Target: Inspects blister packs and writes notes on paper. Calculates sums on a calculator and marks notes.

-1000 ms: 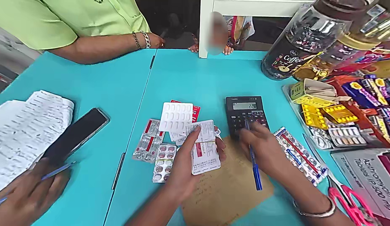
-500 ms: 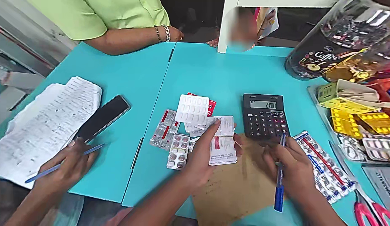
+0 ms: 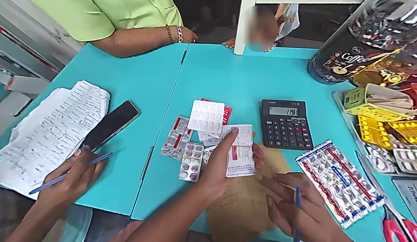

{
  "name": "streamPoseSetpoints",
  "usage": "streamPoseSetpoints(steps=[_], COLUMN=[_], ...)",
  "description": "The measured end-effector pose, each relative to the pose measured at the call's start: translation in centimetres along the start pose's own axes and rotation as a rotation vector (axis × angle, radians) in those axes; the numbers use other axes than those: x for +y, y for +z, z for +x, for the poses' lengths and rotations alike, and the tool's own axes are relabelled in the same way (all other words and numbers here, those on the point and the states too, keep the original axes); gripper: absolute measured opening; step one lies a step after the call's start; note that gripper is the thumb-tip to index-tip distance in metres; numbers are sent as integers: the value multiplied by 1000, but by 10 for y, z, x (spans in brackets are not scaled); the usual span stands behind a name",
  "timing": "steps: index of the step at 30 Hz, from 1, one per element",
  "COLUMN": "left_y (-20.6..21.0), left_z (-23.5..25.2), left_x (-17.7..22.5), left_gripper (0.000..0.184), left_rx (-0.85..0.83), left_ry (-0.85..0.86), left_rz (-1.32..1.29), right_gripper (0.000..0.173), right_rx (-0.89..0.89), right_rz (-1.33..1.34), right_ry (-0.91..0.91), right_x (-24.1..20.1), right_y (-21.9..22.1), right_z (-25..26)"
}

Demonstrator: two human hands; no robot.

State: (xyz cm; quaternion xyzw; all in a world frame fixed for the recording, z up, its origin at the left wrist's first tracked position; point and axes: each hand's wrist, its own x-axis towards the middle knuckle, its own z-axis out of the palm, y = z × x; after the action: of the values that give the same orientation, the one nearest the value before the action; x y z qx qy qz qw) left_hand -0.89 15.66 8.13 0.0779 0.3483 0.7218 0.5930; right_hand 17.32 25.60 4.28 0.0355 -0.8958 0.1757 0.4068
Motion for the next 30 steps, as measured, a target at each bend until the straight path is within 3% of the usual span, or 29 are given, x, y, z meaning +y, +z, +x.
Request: streamPoseSetpoints(steps=[19, 30], left_y=[0, -1], left_z=[1, 2], left_x=[-5, -6], left_gripper=[57, 56], left_rx=[36, 57], left_ry=[48, 40], left_rz=[33, 43], right_gripper=[16, 10], right_rx=[-69, -87], right_rz=[-34, -38], right_ry=[-47, -55], right_x=[0, 2], right_y=[4, 5], right_z=[2, 2])
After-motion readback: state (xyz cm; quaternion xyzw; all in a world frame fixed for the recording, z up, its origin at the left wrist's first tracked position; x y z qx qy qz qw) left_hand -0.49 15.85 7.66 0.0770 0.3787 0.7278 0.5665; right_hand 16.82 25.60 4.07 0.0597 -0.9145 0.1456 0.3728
